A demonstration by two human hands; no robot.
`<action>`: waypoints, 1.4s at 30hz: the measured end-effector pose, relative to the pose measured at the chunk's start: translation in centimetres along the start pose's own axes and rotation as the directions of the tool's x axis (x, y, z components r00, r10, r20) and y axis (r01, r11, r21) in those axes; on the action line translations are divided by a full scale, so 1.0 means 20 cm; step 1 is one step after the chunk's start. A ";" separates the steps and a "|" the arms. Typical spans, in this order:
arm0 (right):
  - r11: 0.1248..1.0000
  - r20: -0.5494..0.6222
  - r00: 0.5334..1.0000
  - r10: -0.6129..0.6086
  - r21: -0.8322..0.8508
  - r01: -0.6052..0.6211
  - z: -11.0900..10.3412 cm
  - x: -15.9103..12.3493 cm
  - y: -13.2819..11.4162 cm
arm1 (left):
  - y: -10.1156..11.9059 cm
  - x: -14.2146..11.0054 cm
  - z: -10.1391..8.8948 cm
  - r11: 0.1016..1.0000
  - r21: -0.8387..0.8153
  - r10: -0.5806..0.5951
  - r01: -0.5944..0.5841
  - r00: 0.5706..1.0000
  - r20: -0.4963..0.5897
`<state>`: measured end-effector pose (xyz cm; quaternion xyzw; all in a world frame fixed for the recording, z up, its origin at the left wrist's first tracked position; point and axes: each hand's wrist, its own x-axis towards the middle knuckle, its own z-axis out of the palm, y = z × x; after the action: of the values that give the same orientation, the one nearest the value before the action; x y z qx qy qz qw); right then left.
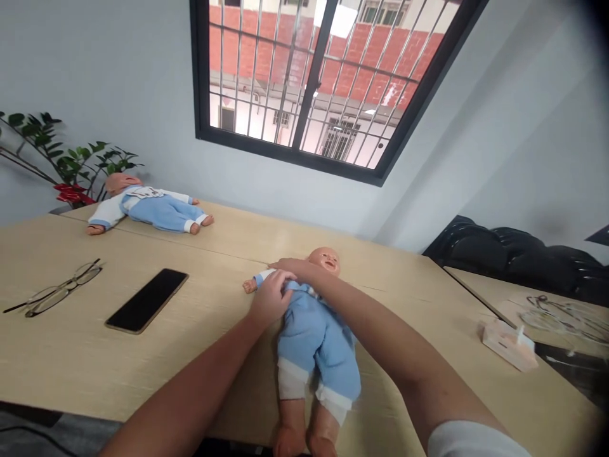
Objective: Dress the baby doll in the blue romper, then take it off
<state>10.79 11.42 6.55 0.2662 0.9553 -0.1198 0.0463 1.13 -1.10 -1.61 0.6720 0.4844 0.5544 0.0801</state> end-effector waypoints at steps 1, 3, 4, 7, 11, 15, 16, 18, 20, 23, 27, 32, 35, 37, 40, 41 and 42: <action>1.000 -0.023 1.000 -0.010 -0.012 0.009 0.00 -0.03 0.01 | 0.01 0.00 -0.01 0.999 0.029 0.031 -0.031 1.000 -0.003; 0.998 -0.107 0.993 -0.042 -0.040 0.038 -0.02 -0.11 0.05 | 0.03 0.01 -0.02 0.993 0.073 0.097 -0.096 0.995 -0.021; 0.998 -0.169 0.984 -0.051 -0.047 0.043 -0.03 -0.15 0.07 | 0.04 0.01 -0.03 0.987 0.095 0.132 -0.128 0.991 -0.036; 0.999 -0.328 0.944 -0.041 -0.015 0.039 -0.07 -0.28 0.12 | 0.06 0.01 -0.04 0.968 0.170 0.206 -0.183 0.970 -0.127; 0.998 -0.362 0.930 -0.058 -0.006 0.060 -0.13 -0.41 0.13 | 0.11 0.00 -0.05 0.976 0.163 0.183 -0.142 0.945 -0.272; 0.993 -0.283 0.955 -0.089 -0.105 0.061 -0.17 -0.50 0.10 | 0.12 -0.03 -0.03 0.993 -0.114 -0.034 0.013 0.983 -0.181; 0.991 -0.258 0.962 -0.086 -0.126 0.055 -0.17 -0.52 0.08 | 0.12 -0.03 -0.02 0.976 -0.204 -0.106 0.077 0.985 -0.134; 0.989 -0.224 0.971 -0.088 -0.134 0.058 -0.16 -0.54 0.07 | 0.09 -0.03 0.00 0.919 -0.351 -0.210 0.180 0.976 -0.050; 0.993 -0.217 0.971 -0.097 -0.090 0.079 -0.15 -0.55 0.05 | 0.05 -0.02 0.00 0.887 -0.404 -0.242 0.224 0.970 0.007; 0.992 -0.194 0.973 -0.121 0.009 0.125 -0.13 -0.54 0.00 | -0.01 -0.01 0.00 0.906 -0.357 -0.231 0.229 0.972 0.035; 0.975 -0.164 0.978 -0.131 0.156 0.157 -0.11 -0.51 -0.14 | -0.05 0.00 0.01 0.909 -0.337 -0.254 0.245 0.967 0.018; 0.918 -0.107 0.989 0.100 0.393 -0.050 -0.10 -0.47 -0.24 | -0.06 0.00 0.00 0.896 -0.370 -0.261 0.245 0.965 0.007; 0.760 -0.027 0.967 0.253 0.624 -0.181 -0.11 -0.45 -0.21 | -0.04 0.03 -0.04 0.949 -0.211 -0.224 0.232 0.973 0.061; 0.658 0.011 0.945 0.326 0.715 -0.235 -0.11 -0.45 -0.18 | -0.03 0.05 -0.08 0.963 -0.082 -0.248 0.258 0.962 0.114; 0.624 0.050 0.918 0.392 0.719 -0.306 -0.12 -0.44 -0.14 | -0.03 0.06 -0.13 0.907 0.001 -0.404 0.420 0.872 0.276; 0.630 0.060 0.910 0.411 0.702 -0.331 -0.13 -0.44 -0.13 | -0.02 0.06 -0.14 0.880 0.001 -0.446 0.475 0.827 0.341; 0.638 0.064 0.902 0.427 0.685 -0.351 -0.13 -0.43 -0.13 | -0.02 0.05 -0.14 0.851 -0.022 -0.472 0.525 0.782 0.408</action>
<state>16.72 5.57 10.85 0.4694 0.7643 -0.4350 -0.0796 -1.46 -1.40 -0.06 0.6087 0.5806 0.4004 0.3634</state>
